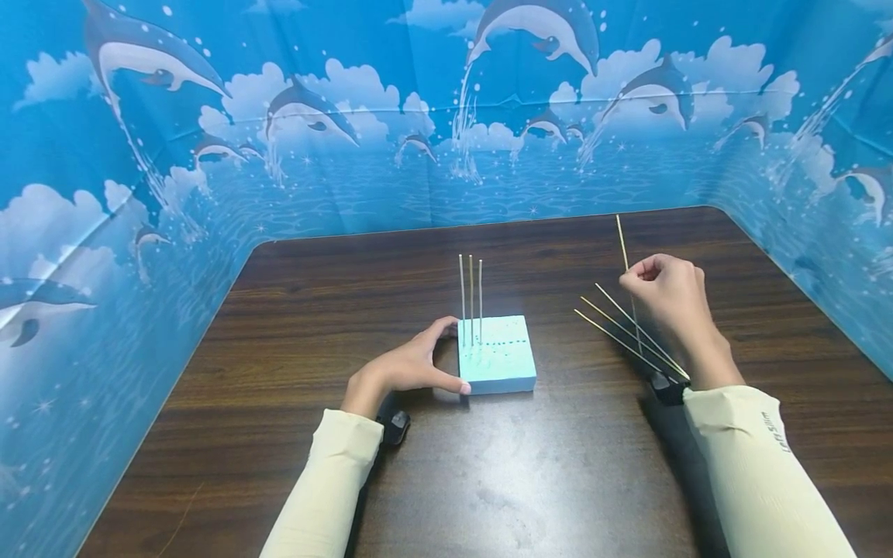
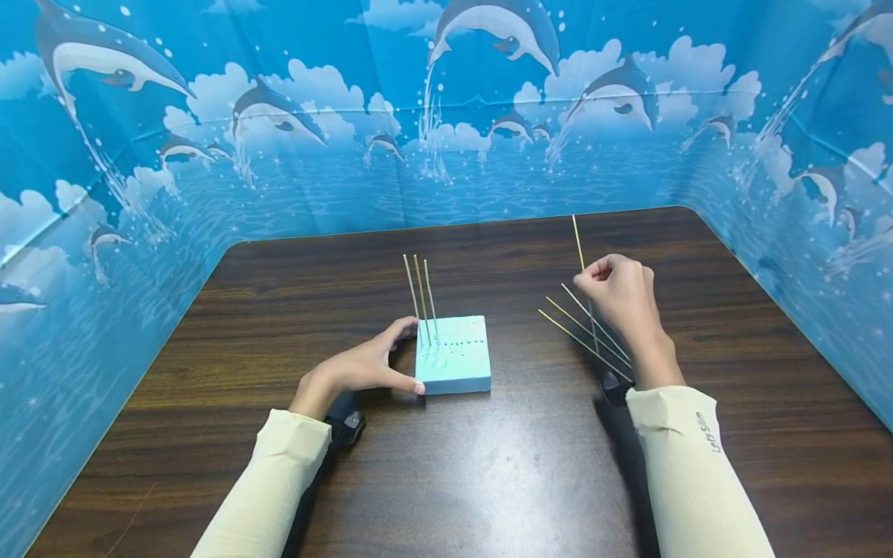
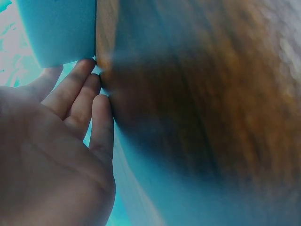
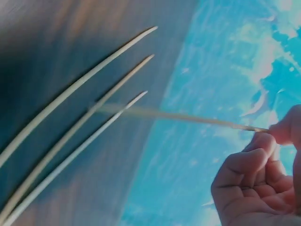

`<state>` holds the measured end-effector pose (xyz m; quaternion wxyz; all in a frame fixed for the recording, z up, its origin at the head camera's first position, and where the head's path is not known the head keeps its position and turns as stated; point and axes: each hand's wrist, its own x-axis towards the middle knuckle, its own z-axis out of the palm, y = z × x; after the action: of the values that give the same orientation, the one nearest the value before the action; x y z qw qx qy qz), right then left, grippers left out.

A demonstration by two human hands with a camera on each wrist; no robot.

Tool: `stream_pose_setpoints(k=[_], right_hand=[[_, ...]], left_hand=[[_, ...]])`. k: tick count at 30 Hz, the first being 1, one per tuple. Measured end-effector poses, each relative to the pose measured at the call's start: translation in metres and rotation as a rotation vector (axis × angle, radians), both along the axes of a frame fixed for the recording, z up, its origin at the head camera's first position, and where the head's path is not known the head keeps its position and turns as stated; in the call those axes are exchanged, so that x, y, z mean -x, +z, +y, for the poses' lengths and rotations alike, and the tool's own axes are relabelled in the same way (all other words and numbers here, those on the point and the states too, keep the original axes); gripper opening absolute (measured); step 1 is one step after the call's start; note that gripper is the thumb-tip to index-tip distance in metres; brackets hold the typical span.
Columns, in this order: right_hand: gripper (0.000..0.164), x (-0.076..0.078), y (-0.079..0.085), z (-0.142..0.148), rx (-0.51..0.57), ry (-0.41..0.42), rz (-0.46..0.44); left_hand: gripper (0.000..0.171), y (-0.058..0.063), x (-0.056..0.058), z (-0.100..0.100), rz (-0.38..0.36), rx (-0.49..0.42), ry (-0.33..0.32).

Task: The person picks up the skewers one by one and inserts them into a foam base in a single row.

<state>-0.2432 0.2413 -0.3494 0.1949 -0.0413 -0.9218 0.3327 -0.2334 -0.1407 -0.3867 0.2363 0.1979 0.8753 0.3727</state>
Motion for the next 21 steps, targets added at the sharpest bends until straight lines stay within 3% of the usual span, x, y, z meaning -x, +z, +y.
stream_pose_setpoints(k=[8,15,21], right_hand=[[0.009,-0.002,0.021,-0.037,0.108,0.06,0.187],[0.006,-0.006,0.034,-0.072,0.231,0.176,0.252],[0.005,-0.006,0.037,-0.098,0.261,0.271,0.295]], left_hand=[[0.116,0.0,0.0,-0.001,0.002,0.004,-0.002],[0.116,0.001,0.0,-0.001,-0.002,-0.001,-0.001],[0.115,0.002,0.0,0.0,0.002,0.0,-0.005]])
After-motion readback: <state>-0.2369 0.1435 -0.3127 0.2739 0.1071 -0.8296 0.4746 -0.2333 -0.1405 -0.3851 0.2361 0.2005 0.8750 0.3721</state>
